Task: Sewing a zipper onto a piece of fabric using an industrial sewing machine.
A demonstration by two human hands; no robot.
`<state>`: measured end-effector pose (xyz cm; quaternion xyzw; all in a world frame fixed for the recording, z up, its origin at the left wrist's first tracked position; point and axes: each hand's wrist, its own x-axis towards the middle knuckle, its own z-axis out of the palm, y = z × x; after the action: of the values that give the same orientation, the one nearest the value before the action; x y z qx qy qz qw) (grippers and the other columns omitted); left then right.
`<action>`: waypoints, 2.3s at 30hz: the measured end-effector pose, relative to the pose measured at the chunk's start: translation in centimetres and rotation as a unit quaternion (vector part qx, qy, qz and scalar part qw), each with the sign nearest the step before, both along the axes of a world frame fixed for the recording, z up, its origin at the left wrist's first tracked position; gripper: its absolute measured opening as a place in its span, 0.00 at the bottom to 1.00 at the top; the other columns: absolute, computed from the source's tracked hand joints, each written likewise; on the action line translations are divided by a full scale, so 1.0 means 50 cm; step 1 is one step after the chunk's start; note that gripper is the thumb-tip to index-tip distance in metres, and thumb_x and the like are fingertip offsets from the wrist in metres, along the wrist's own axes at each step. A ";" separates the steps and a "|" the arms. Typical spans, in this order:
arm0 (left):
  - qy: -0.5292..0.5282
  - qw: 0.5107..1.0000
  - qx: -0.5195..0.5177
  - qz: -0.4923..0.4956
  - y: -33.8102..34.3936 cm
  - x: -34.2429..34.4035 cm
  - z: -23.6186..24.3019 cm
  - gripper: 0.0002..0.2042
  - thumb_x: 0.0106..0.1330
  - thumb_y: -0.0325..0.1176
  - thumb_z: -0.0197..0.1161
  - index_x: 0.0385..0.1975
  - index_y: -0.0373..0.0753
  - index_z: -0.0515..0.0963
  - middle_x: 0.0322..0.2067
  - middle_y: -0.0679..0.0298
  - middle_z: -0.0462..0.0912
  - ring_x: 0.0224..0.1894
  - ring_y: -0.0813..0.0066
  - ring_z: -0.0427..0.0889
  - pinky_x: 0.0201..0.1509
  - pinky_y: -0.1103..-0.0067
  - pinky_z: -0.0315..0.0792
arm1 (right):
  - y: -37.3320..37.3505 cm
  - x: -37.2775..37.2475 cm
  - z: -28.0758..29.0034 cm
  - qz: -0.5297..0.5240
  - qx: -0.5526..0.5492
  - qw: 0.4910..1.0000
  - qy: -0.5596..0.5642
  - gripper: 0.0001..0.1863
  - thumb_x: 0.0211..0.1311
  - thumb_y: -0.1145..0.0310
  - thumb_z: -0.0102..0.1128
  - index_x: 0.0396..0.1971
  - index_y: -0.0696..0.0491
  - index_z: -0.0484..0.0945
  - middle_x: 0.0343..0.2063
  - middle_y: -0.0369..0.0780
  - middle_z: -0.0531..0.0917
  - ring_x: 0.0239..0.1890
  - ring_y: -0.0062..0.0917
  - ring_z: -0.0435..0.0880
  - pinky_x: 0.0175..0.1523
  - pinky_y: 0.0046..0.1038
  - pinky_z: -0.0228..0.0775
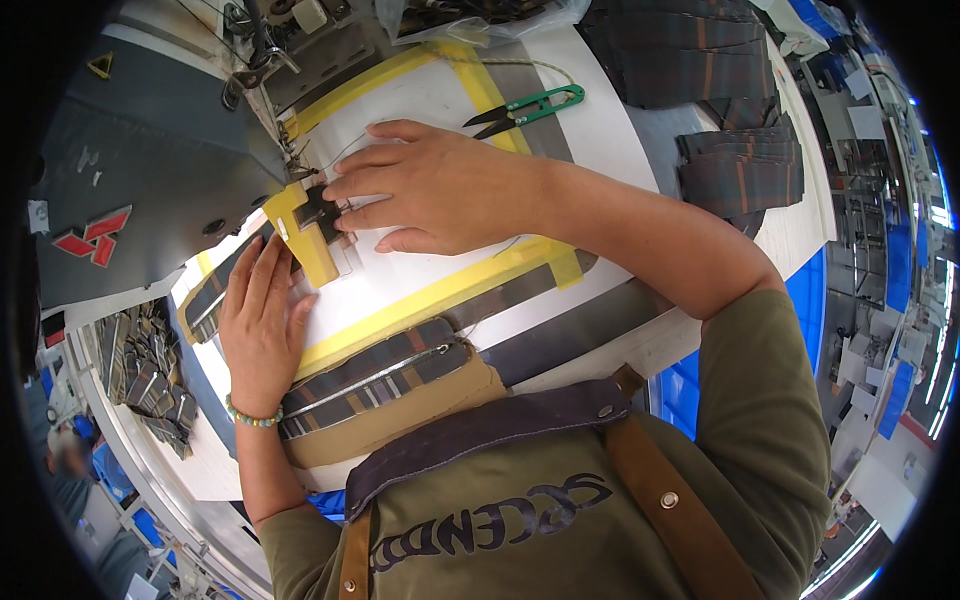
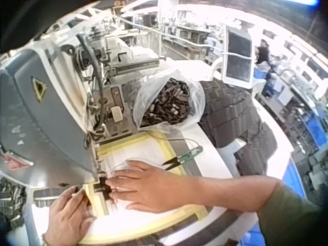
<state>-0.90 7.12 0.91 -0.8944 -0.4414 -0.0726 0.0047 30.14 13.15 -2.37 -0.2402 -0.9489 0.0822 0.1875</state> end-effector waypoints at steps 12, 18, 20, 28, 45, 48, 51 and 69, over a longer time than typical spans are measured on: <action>0.005 1.000 -0.002 0.008 -0.001 -0.001 -0.004 0.30 0.68 0.39 0.69 0.69 0.32 0.76 0.71 0.57 0.76 0.72 0.50 0.73 0.73 0.59 0.71 | 0.002 -0.002 0.002 0.001 -0.005 1.000 0.019 0.20 0.72 0.54 0.66 0.60 0.43 0.86 0.68 0.35 0.81 0.75 0.28 0.72 0.83 0.46 0.56; 0.000 1.000 -0.010 0.010 -0.001 -0.005 -0.008 0.32 0.68 0.39 0.69 0.71 0.33 0.75 0.73 0.58 0.75 0.73 0.51 0.72 0.75 0.58 0.67 | 0.004 0.007 0.024 -0.031 0.023 0.998 0.046 0.20 0.71 0.56 0.68 0.57 0.47 0.86 0.64 0.35 0.83 0.72 0.26 0.75 0.82 0.45 0.58; -0.005 1.000 0.001 0.004 -0.002 -0.007 -0.009 0.31 0.69 0.40 0.68 0.71 0.32 0.75 0.73 0.57 0.75 0.73 0.51 0.72 0.75 0.58 0.67 | 0.001 0.003 0.015 -0.022 0.019 0.999 0.041 0.20 0.71 0.55 0.68 0.58 0.47 0.86 0.64 0.35 0.83 0.72 0.26 0.75 0.82 0.45 0.58; -0.029 1.000 0.000 -0.008 -0.002 -0.008 -0.012 0.31 0.69 0.38 0.68 0.70 0.30 0.75 0.72 0.55 0.76 0.73 0.49 0.74 0.72 0.60 0.72 | -0.004 -0.003 0.005 0.004 -0.009 1.000 0.024 0.26 0.67 0.57 0.71 0.62 0.50 0.83 0.68 0.39 0.80 0.75 0.30 0.72 0.84 0.48 0.55; -0.003 0.998 -0.060 0.007 -0.002 -0.006 0.005 0.32 0.64 0.34 0.71 0.70 0.30 0.74 0.74 0.55 0.73 0.78 0.50 0.69 0.75 0.59 0.72 | -0.010 -0.009 0.005 -0.015 0.009 0.999 -0.039 0.30 0.71 0.52 0.67 0.69 0.47 0.79 0.72 0.33 0.78 0.77 0.27 0.69 0.85 0.47 0.51; -0.005 0.998 -0.059 0.008 -0.001 -0.003 0.008 0.32 0.64 0.34 0.71 0.69 0.30 0.75 0.74 0.56 0.73 0.78 0.49 0.68 0.75 0.59 0.72 | -0.011 -0.011 0.006 -0.022 0.016 0.998 -0.054 0.30 0.72 0.50 0.65 0.69 0.46 0.79 0.72 0.32 0.77 0.77 0.26 0.68 0.85 0.46 0.52; -0.010 0.998 -0.058 0.007 -0.001 -0.004 0.005 0.32 0.65 0.34 0.70 0.69 0.30 0.75 0.74 0.56 0.73 0.78 0.49 0.68 0.75 0.59 0.72 | -0.014 -0.014 0.005 -0.028 0.017 0.998 -0.060 0.29 0.72 0.50 0.66 0.68 0.46 0.80 0.72 0.32 0.78 0.78 0.25 0.68 0.85 0.45 0.51; -0.008 0.999 -0.035 -0.026 0.003 -0.006 0.006 0.30 0.61 0.34 0.75 0.64 0.31 0.78 0.70 0.54 0.76 0.76 0.50 0.70 0.71 0.61 0.76 | -0.004 -0.008 0.006 0.033 -0.039 0.999 0.004 0.26 0.70 0.55 0.67 0.63 0.50 0.83 0.71 0.34 0.79 0.77 0.31 0.70 0.84 0.50 0.53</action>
<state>-1.19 7.29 1.22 -0.9046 -0.4201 -0.0645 -0.0323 29.73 12.96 -2.06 -0.2159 -0.9516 0.1258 0.1789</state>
